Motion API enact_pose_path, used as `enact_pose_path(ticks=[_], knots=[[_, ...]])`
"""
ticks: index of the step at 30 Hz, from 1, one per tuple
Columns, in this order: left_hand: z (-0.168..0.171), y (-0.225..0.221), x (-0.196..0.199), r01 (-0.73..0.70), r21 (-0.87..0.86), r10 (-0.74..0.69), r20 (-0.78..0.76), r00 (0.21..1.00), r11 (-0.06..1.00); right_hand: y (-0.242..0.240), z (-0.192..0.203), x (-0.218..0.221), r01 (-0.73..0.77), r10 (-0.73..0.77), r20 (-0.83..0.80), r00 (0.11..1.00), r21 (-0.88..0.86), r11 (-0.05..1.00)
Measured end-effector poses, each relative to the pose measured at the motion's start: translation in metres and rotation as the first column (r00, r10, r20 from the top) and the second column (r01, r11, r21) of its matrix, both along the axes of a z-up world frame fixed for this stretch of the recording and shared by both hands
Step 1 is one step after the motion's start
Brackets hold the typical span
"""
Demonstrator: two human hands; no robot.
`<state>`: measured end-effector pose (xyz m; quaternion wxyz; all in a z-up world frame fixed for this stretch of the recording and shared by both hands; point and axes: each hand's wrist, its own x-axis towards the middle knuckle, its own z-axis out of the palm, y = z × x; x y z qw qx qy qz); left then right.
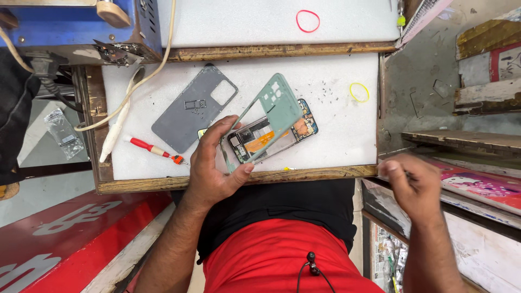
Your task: The person uses a red-handled screwdriver to remove screws from a light green smartphone back cover, then separates the back cover from the phone body. They wipe the internal components with a cloth, place the camera module on the table, and reattach the back cover to the phone body.
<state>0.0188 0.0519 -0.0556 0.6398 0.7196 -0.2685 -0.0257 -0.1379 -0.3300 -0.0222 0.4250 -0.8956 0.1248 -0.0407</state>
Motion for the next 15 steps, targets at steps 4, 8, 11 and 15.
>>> enact_pose_path(ticks=[4,8,11,15], knots=[[0.003,-0.003,0.002,-0.010,0.172,-0.008,0.107,0.994,0.985,0.021,0.007,0.008,-0.034,0.141,0.253,0.957,-0.384,0.923],[0.009,-0.012,0.002,-0.001,0.345,-0.074,0.205,0.976,0.939,0.057,0.019,0.029,-0.041,0.114,0.263,0.958,-0.268,0.962],[0.013,-0.018,0.002,-0.026,0.417,-0.101,0.279,0.955,0.908,0.077,0.024,0.053,-0.003,0.040,0.275,0.961,-0.134,0.991],[0.020,-0.021,0.001,-0.052,0.486,-0.112,0.302,0.947,0.872,0.100,0.021,0.083,0.025,-0.017,0.270,0.963,-0.024,0.999]])
